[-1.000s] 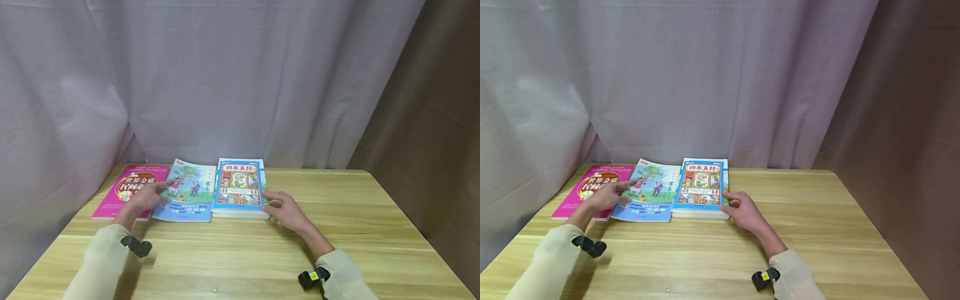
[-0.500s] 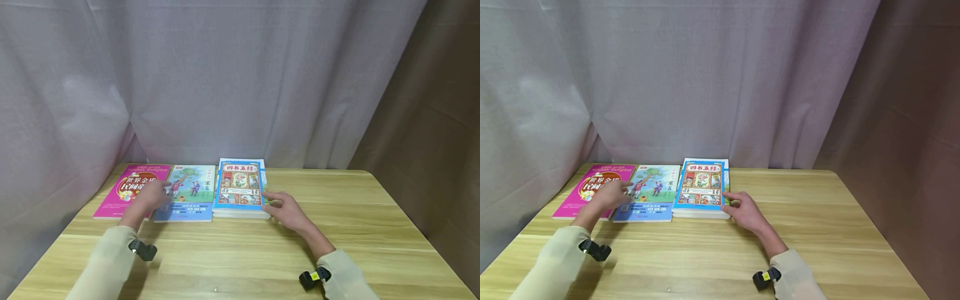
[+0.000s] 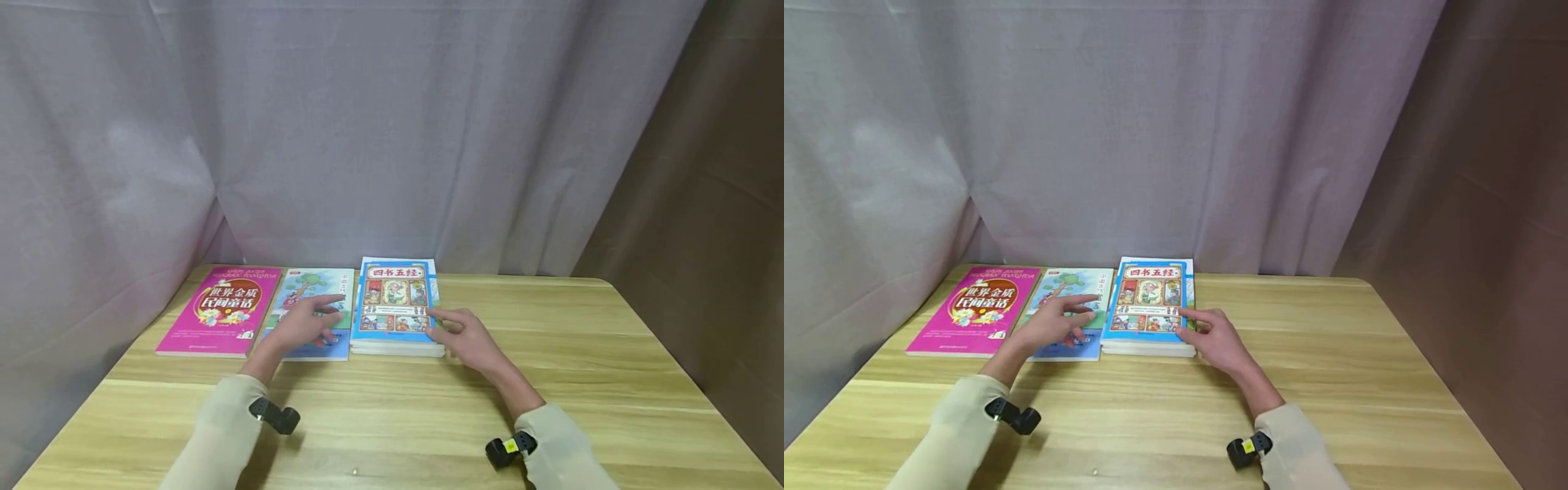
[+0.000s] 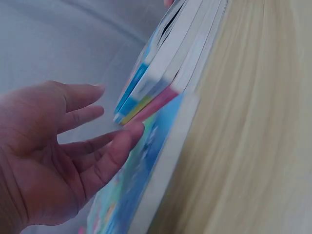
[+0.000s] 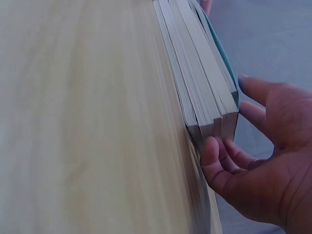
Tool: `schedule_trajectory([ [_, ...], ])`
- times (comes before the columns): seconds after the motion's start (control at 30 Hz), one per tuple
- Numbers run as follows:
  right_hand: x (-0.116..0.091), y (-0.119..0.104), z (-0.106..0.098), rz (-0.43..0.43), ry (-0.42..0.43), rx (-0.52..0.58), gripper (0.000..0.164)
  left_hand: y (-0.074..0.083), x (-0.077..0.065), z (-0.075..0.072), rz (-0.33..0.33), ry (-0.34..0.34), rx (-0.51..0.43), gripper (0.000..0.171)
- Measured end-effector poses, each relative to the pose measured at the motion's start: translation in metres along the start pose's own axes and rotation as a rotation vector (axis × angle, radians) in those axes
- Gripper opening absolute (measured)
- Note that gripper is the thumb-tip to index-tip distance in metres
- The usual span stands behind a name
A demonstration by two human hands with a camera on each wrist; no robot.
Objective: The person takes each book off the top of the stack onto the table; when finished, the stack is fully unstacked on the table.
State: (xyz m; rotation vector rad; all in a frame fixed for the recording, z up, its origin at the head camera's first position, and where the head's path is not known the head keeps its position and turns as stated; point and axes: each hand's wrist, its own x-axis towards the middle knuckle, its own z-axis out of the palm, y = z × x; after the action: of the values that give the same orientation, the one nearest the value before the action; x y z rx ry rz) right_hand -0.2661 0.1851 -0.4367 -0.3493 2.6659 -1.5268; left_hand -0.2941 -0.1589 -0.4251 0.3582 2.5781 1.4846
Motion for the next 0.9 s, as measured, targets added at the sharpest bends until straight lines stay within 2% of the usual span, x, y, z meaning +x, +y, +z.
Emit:
schedule_trajectory([
  [0.2, 0.003, -0.002, 0.002, -0.019, 0.018, -0.044, 0.05, 0.001, 0.006, 0.02, -0.02, -0.009, -0.064, 0.05],
  [0.47, 0.008, -0.003, 0.001, -0.007, 0.017, -0.048, 0.05, 0.003, 0.009, 0.026, -0.031, -0.014, -0.113, 0.052],
  [0.7, 0.005, -0.004, -0.006, 0.018, 0.007, -0.038, 0.049, 0.005, 0.013, 0.03, -0.025, -0.007, -0.079, 0.053],
  [0.9, 0.003, -0.004, -0.009, 0.015, 0.007, -0.081, 0.046, 0.008, 0.011, 0.033, -0.032, 0.003, -0.026, 0.053],
])
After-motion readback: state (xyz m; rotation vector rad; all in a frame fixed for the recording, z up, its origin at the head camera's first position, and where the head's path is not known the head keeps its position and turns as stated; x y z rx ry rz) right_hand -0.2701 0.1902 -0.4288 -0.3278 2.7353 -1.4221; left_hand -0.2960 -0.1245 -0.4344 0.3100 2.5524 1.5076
